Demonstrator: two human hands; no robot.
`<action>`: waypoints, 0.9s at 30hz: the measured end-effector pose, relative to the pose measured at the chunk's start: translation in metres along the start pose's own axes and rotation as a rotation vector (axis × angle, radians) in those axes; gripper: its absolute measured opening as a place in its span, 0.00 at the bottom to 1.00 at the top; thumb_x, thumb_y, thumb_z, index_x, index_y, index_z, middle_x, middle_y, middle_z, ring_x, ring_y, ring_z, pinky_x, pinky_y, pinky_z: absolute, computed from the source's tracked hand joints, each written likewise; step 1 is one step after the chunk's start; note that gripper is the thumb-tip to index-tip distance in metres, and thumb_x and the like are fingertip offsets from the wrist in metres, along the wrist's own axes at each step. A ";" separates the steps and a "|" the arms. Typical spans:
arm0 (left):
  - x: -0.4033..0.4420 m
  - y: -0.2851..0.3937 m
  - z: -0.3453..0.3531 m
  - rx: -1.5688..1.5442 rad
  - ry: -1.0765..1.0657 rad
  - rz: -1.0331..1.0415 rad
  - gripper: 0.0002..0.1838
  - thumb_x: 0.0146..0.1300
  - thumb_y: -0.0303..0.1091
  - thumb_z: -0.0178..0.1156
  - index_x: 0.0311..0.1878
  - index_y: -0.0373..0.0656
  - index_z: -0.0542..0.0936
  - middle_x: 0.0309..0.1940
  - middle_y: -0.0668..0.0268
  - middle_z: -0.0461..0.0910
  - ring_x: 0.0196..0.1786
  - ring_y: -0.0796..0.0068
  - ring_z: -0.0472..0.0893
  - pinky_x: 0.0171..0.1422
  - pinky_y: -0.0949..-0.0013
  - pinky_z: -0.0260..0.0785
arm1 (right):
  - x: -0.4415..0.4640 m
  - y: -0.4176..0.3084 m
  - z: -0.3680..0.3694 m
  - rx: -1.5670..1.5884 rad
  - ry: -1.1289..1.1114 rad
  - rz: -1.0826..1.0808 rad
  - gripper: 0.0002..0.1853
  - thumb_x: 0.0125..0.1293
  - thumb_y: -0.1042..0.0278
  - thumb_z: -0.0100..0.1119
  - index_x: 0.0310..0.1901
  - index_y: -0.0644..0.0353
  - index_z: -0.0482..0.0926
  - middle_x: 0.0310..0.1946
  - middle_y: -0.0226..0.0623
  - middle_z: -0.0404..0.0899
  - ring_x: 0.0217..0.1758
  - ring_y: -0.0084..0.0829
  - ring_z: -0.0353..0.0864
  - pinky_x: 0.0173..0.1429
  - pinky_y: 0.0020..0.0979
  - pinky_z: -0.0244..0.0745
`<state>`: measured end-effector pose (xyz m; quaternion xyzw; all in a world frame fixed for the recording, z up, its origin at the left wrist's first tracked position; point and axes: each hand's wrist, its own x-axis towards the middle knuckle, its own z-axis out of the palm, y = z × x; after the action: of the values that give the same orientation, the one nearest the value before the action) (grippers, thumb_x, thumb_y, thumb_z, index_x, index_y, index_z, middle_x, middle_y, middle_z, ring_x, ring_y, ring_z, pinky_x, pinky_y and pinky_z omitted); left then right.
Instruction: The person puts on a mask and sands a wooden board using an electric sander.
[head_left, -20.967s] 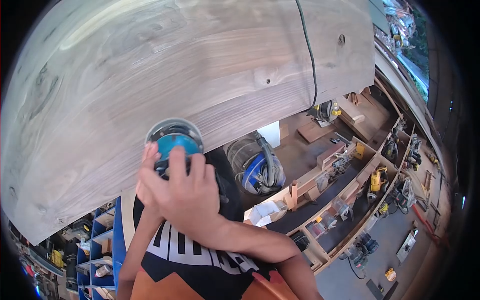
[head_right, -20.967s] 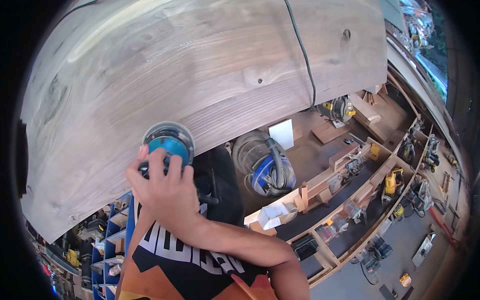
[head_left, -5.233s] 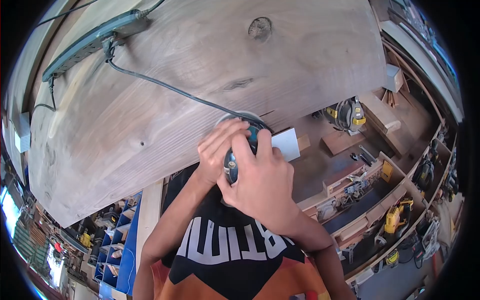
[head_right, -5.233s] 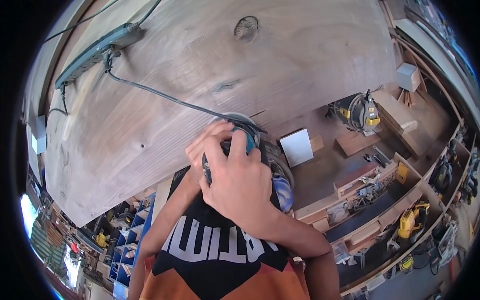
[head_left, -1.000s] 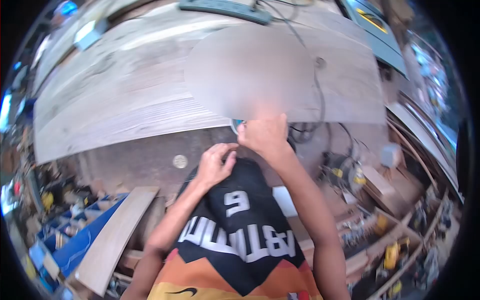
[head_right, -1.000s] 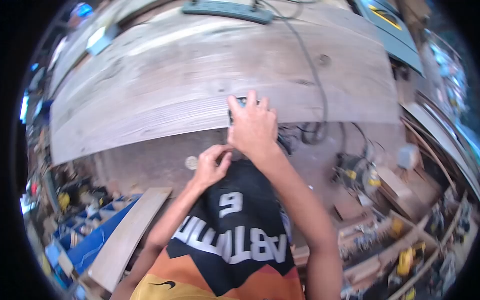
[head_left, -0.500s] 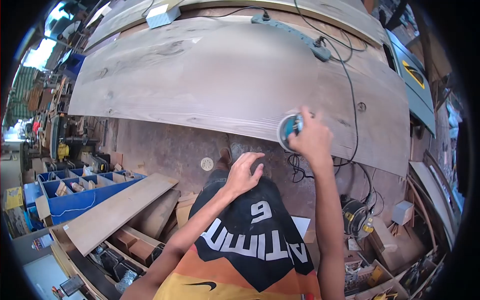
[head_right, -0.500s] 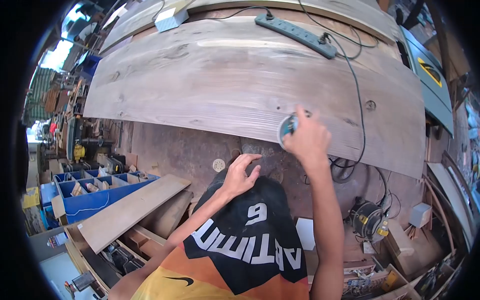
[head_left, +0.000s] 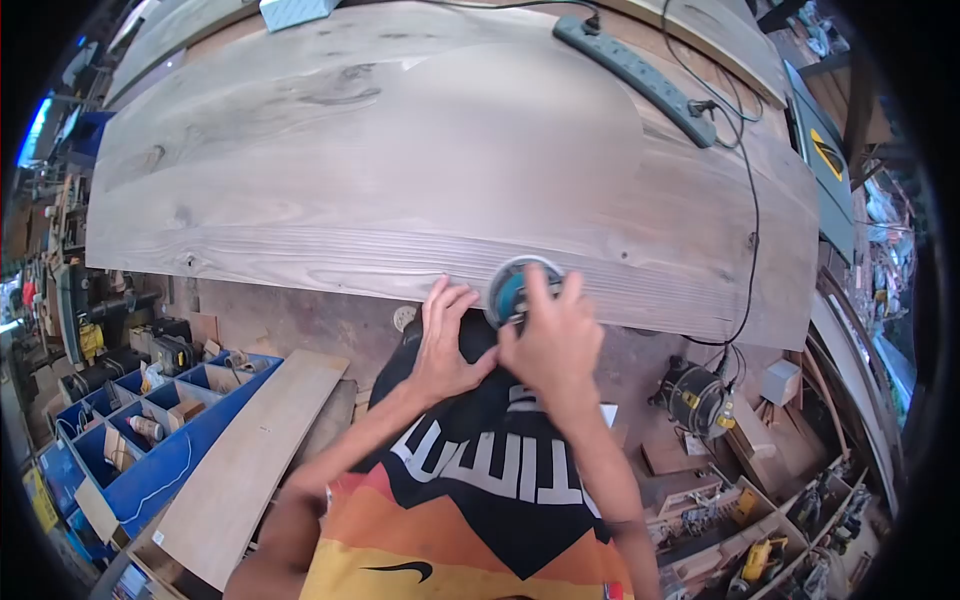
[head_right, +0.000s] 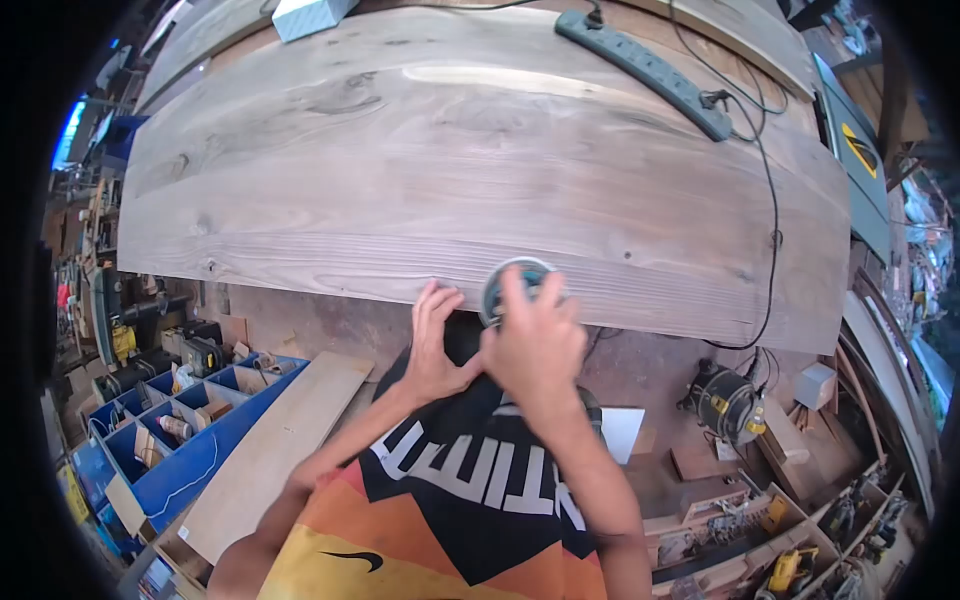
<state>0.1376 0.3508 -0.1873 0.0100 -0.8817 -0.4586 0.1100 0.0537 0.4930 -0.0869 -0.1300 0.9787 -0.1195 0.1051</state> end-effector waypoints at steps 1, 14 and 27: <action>-0.001 -0.012 -0.013 -0.007 -0.049 0.009 0.41 0.54 0.32 0.78 0.70 0.36 0.71 0.72 0.47 0.69 0.79 0.37 0.62 0.84 0.41 0.54 | 0.001 -0.024 0.010 0.023 -0.018 -0.031 0.38 0.49 0.59 0.75 0.66 0.46 0.75 0.49 0.50 0.73 0.44 0.55 0.82 0.39 0.52 0.83; 0.019 -0.092 -0.117 -0.017 -0.308 -0.039 0.39 0.59 0.34 0.71 0.73 0.32 0.69 0.73 0.42 0.70 0.80 0.36 0.63 0.84 0.45 0.56 | 0.034 -0.201 0.061 0.047 -0.013 -0.504 0.21 0.63 0.61 0.64 0.57 0.54 0.79 0.49 0.53 0.76 0.40 0.45 0.79 0.30 0.37 0.78; 0.073 -0.030 0.018 -0.180 -0.467 0.081 0.33 0.64 0.33 0.64 0.72 0.31 0.72 0.71 0.40 0.73 0.76 0.38 0.70 0.81 0.49 0.63 | 0.028 -0.026 0.018 0.227 0.200 -0.126 0.30 0.60 0.55 0.69 0.65 0.50 0.81 0.53 0.51 0.80 0.49 0.50 0.82 0.45 0.46 0.81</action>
<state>0.0601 0.3393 -0.2087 -0.1412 -0.8386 -0.5204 -0.0778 0.0372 0.4566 -0.1020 -0.1657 0.9544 -0.2480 0.0136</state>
